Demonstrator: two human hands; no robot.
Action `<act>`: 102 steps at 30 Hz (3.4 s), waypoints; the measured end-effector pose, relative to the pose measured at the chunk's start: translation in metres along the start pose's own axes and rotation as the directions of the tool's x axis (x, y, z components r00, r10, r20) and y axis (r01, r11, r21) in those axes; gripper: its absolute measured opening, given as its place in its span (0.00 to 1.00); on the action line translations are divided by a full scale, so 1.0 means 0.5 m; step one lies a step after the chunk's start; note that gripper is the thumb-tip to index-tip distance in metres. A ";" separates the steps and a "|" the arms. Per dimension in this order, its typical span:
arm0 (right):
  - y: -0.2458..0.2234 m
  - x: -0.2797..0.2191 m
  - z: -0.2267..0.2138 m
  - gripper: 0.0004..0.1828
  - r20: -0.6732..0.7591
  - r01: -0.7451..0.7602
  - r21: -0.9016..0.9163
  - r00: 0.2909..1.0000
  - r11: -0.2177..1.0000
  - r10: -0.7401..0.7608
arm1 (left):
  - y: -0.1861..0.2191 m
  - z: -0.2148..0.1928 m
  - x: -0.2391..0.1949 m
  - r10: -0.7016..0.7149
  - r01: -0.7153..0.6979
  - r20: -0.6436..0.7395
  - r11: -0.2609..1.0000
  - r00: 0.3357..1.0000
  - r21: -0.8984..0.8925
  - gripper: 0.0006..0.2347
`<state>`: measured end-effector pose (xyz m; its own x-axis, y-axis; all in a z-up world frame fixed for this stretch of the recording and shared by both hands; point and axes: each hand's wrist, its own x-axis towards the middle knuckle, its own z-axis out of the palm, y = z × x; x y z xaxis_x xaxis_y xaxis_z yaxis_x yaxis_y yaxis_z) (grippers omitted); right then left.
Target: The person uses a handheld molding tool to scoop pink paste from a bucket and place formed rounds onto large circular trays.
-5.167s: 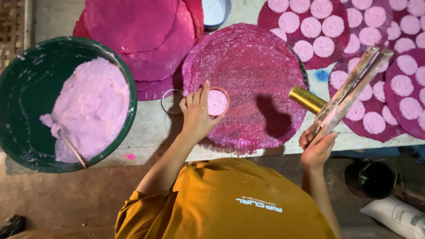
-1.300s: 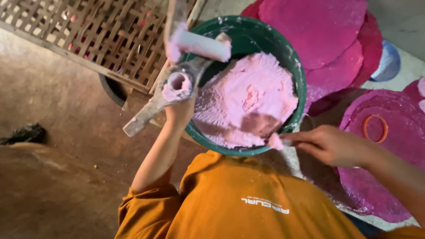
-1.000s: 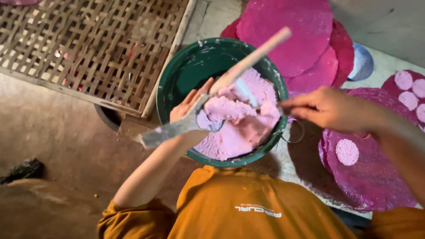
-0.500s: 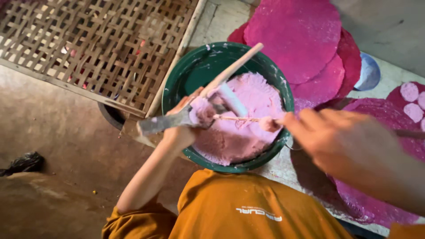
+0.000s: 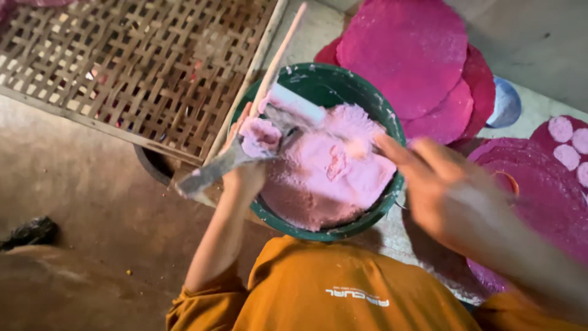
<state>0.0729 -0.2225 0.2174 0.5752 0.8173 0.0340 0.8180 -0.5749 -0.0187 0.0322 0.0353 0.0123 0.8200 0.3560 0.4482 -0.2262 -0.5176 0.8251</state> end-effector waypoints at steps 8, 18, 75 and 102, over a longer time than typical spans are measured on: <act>-0.026 0.021 0.286 0.39 -0.186 0.042 0.407 0.982 0.913 0.038 | 0.024 0.000 0.006 -0.027 -0.013 -0.130 0.954 0.991 -0.298 0.22; -0.004 0.024 0.274 0.26 -0.209 0.046 0.661 0.970 0.749 0.124 | 0.014 -0.001 0.022 0.144 -0.106 -0.125 0.957 0.982 0.270 0.21; -0.021 -0.014 -0.032 0.15 0.260 0.267 -0.380 0.950 0.886 -0.175 | 0.065 -0.004 -0.005 0.051 -0.187 0.328 0.899 0.943 0.396 0.29; 0.038 -0.049 0.292 0.27 0.022 -0.107 0.779 0.989 0.618 0.143 | 0.060 0.006 0.016 0.150 -0.126 -0.026 0.902 0.988 0.413 0.18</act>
<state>0.0750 -0.2477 0.0701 0.6864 0.7272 0.0086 0.4470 -0.4125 -0.7937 0.0337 0.0205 0.0397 0.7632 0.2945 0.5752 -0.0901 -0.8329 0.5460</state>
